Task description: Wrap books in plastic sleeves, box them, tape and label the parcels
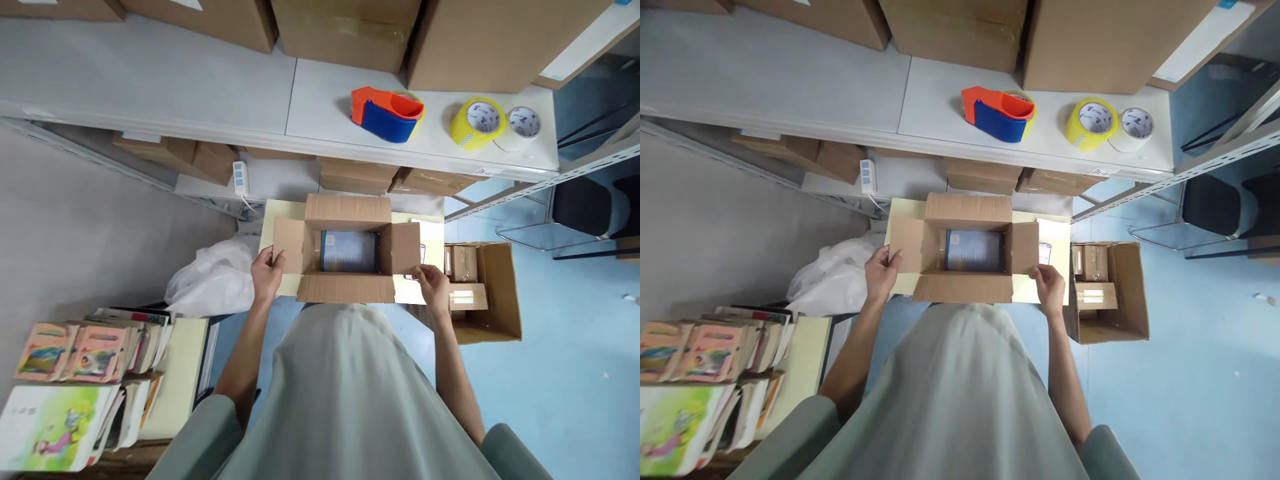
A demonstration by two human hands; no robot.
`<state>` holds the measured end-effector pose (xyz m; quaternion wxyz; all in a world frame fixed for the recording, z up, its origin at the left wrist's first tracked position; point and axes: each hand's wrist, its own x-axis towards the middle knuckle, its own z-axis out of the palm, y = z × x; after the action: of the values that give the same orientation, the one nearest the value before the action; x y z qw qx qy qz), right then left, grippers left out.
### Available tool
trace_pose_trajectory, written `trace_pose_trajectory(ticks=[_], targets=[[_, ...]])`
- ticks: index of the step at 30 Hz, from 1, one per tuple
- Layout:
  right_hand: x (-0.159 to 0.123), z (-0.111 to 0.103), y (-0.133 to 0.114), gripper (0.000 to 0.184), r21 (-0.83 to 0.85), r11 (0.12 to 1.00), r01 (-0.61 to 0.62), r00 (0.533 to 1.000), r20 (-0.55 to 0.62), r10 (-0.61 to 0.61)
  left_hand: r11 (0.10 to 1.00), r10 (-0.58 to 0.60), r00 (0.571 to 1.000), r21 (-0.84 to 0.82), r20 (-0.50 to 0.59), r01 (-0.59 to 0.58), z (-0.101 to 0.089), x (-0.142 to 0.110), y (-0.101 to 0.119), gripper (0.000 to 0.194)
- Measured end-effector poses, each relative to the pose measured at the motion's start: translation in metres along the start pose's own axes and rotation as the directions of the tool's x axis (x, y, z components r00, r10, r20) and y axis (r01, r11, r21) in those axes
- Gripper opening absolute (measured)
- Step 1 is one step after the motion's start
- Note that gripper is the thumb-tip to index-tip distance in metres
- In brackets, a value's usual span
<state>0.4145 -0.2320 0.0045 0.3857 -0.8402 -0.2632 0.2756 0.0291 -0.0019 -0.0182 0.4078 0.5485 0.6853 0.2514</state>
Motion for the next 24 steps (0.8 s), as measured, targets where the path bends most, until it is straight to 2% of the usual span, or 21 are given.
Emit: trace_pose_trajectory(ticks=[3, 6, 8, 11, 14, 16, 18, 21, 24], targets=[[-0.009, 0.031, -0.03, 0.079, -0.037, 0.997, 0.07, 0.998, -0.004, -0.07, 0.995, 0.091, 0.996, 0.05, -0.013, -0.091, -0.012, 0.013, 0.011, 0.038], [-0.022, 0.063, -0.061, 0.068, -0.106, 0.977, 0.184, 0.982, 0.048, -0.18, 0.967, 0.236, 0.967, 0.077, 0.096, -0.243, -0.021, 0.016, 0.021, 0.043], [-0.03, 0.082, -0.076, 0.058, -0.161, 0.938, 0.306, 0.945, 0.167, -0.28, 0.926, 0.335, 0.909, 0.091, 0.247, -0.366, -0.024, 0.012, 0.023, 0.048], [-0.037, 0.1, -0.083, 0.054, -0.282, 0.838, 0.467, 0.845, 0.422, -0.329, 0.847, 0.398, 0.767, 0.121, 0.503, -0.518, -0.027, 0.004, 0.019, 0.058], [-0.039, 0.103, -0.077, 0.074, -0.419, 0.743, 0.521, 0.773, 0.602, -0.203, 0.777, 0.362, 0.646, 0.165, 0.673, -0.607, -0.028, -0.002, 0.005, 0.086], [-0.04, 0.099, -0.071, 0.095, -0.475, 0.698, 0.537, 0.747, 0.652, -0.131, 0.735, 0.33, 0.589, 0.19, 0.738, -0.651, -0.029, -0.004, -0.006, 0.105], [-0.04, 0.093, -0.066, 0.108, -0.504, 0.669, 0.547, 0.74, 0.664, -0.104, 0.702, 0.319, 0.547, 0.195, 0.774, -0.685, -0.031, -0.003, -0.014, 0.107], [-0.039, 0.081, -0.064, 0.1, -0.522, 0.666, 0.533, 0.758, 0.644, -0.101, 0.699, 0.338, 0.524, 0.164, 0.782, -0.696, -0.038, 0.003, -0.016, 0.089], [-0.029, 0.066, -0.064, 0.08, -0.47, 0.73, 0.496, 0.774, 0.62, -0.126, 0.766, 0.333, 0.55, 0.12, 0.766, -0.631, -0.047, 0.016, -0.009, 0.08]])
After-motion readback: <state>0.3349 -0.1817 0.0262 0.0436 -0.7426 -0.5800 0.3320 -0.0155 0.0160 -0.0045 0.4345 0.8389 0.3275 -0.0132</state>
